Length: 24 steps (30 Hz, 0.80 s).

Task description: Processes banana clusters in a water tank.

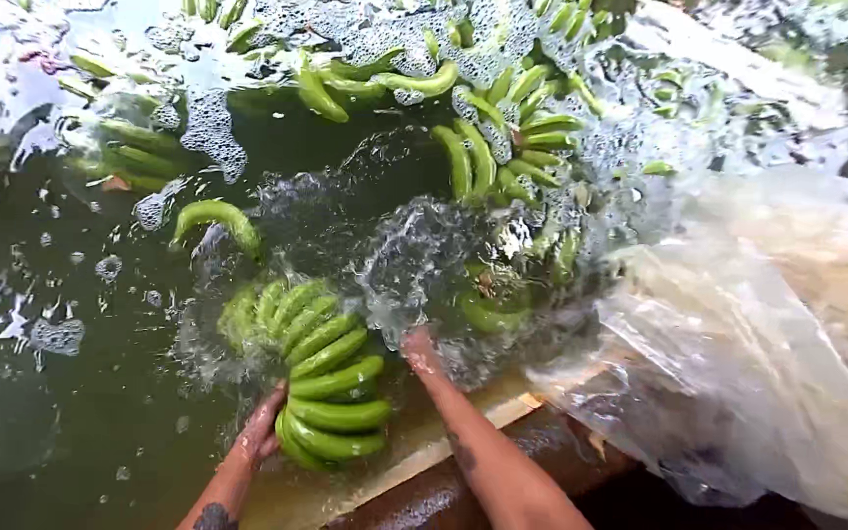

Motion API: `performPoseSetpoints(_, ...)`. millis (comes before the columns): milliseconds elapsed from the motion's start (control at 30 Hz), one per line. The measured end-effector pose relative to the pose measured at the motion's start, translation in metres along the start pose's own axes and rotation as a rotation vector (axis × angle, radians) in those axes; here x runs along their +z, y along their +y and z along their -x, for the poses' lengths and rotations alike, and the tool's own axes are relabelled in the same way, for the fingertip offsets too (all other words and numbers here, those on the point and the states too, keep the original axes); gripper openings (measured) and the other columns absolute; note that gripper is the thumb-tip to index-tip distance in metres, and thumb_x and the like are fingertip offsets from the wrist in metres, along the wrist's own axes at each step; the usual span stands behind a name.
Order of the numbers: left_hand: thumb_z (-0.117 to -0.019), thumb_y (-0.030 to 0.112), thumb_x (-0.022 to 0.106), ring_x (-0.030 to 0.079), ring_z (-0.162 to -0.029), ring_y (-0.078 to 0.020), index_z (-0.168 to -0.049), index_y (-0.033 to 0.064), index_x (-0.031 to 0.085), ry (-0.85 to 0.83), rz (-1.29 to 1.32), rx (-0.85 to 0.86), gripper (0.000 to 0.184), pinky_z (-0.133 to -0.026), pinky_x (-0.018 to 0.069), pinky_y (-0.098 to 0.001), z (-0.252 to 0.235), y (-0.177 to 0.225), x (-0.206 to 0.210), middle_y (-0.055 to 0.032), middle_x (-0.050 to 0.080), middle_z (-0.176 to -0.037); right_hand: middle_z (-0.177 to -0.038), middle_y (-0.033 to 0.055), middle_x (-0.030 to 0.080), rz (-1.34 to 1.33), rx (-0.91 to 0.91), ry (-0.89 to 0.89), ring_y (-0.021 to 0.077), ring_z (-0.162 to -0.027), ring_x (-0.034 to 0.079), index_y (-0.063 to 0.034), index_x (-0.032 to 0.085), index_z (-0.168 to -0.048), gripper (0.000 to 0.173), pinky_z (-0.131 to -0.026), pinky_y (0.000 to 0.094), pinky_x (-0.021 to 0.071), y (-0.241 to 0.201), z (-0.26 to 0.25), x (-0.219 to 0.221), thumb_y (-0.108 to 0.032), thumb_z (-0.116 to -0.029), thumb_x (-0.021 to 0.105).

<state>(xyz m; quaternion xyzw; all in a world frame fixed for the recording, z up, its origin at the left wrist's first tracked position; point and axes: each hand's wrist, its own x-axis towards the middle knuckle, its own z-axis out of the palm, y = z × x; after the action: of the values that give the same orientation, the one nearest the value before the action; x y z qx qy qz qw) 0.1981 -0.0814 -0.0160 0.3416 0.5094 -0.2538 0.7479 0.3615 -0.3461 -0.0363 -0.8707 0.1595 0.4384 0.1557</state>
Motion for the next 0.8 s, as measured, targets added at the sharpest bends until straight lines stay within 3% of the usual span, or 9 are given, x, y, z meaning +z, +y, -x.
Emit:
performPoseSetpoints(100,-0.1006,0.071,0.002,0.061,-0.121,-0.0256,-0.149,0.0154,0.045,0.037,0.074,0.08,0.086,-0.096,0.0538,-0.0514,-0.007,0.001,-0.032,-0.012,0.063,-0.134,-0.144,0.0261,0.056,-0.018,0.058,0.087,0.0419,-0.137,0.052,-0.0025,0.056,-0.144,0.055,-0.115,0.0605,0.0389,0.016,-0.002,-0.005,-0.039,-0.1033,0.057)
performPoseSetpoints(167,-0.0969,0.074,-0.005,0.062,-0.12,-0.0271,-0.15,0.0161,0.044,0.078,0.041,0.087,0.092,-0.094,0.0543,-0.0535,-0.017,0.008,-0.032,-0.0135,0.063,-0.134,-0.146,0.0264,0.054,0.012,0.058,0.116,0.043,-0.139,0.05,-0.0021,0.054,-0.146,0.051,-0.115,0.0614,0.0369,0.023,0.005,-0.002,-0.031,-0.1038,0.058)
performPoseSetpoints(267,-0.0989,0.07,-0.005,0.058,-0.125,-0.0283,-0.154,0.0141,0.038,0.227,0.023,0.116,0.09,-0.099,0.051,-0.0536,-0.027,0.01,-0.033,-0.0171,0.056,-0.142,-0.148,0.0338,0.048,-0.01,0.02,0.107,0.0469,-0.141,0.045,0.0093,0.045,-0.148,0.049,-0.119,0.0571,0.0343,0.033,0.019,0.004,-0.014,-0.1052,0.053)
performPoseSetpoints(333,-0.1026,0.067,-0.001,0.051,-0.135,-0.0335,-0.157,0.0113,0.034,0.342,-0.077,0.041,0.085,-0.106,0.0445,-0.0588,-0.031,0.006,-0.042,-0.0202,0.048,-0.152,-0.137,0.0317,0.058,-0.033,0.05,0.123,0.0451,-0.131,0.056,0.0056,0.052,-0.143,0.046,-0.111,0.0577,0.0431,0.041,0.023,0.008,-0.016,-0.1019,0.059)
performPoseSetpoints(433,-0.1142,0.034,0.011,0.039,-0.146,-0.035,-0.157,-0.002,0.028,0.322,-0.418,-0.018,0.058,-0.118,0.034,-0.0512,-0.021,0.01,-0.062,-0.0261,0.036,-0.159,-0.136,0.0274,0.061,0.031,0.121,0.073,0.0428,-0.129,0.058,-0.0007,0.051,-0.147,0.053,-0.109,0.0601,0.0443,0.044,0.034,0.008,-0.025,-0.1011,0.063)
performPoseSetpoints(467,-0.1141,0.034,0.011,0.038,-0.147,-0.0341,-0.158,-0.0014,0.026,0.318,-0.394,0.017,0.058,-0.119,0.0332,-0.0506,-0.021,0.013,-0.066,-0.0255,0.035,-0.159,-0.136,0.0284,0.061,0.042,0.128,0.076,0.0441,-0.128,0.059,0.0003,0.051,-0.146,0.055,-0.108,0.0611,0.0444,0.045,0.037,0.011,-0.027,-0.1,0.065)
performPoseSetpoints(600,-0.1077,0.057,0.004,0.05,-0.137,-0.0272,-0.158,0.0098,0.032,0.318,-0.233,0.214,0.074,-0.11,0.044,-0.051,-0.006,0.039,-0.068,-0.0182,0.046,-0.154,-0.145,0.0326,0.051,0.058,-0.025,0.158,0.0484,-0.126,0.058,0.002,0.039,-0.154,0.075,-0.105,0.0618,0.0471,0.046,0.06,0.026,-0.03,-0.095,0.071)
performPoseSetpoints(733,-0.1043,0.065,0.003,0.052,-0.136,-0.0317,-0.151,0.0038,0.044,0.427,-0.383,0.202,0.087,-0.111,0.0432,-0.0555,0.008,0.056,-0.068,-0.0232,0.051,-0.148,-0.146,0.0247,0.055,-0.039,-0.371,0.2,0.04,-0.13,0.059,-0.002,0.058,-0.144,0.045,-0.109,0.0556,0.0468,0.028,0.08,0.05,-0.023,-0.104,0.058)
performPoseSetpoints(800,-0.106,0.063,0.008,0.059,-0.127,-0.0342,-0.139,-0.0032,0.054,0.452,-0.445,0.218,0.087,-0.106,0.047,-0.0563,0.013,0.054,-0.064,-0.0268,0.059,-0.137,-0.133,0.021,0.065,-0.168,-0.456,0.104,0.0331,-0.115,0.068,0.0009,0.063,-0.134,0.037,-0.101,0.0491,0.0537,0.009,0.089,0.059,-0.02,-0.1068,0.052)
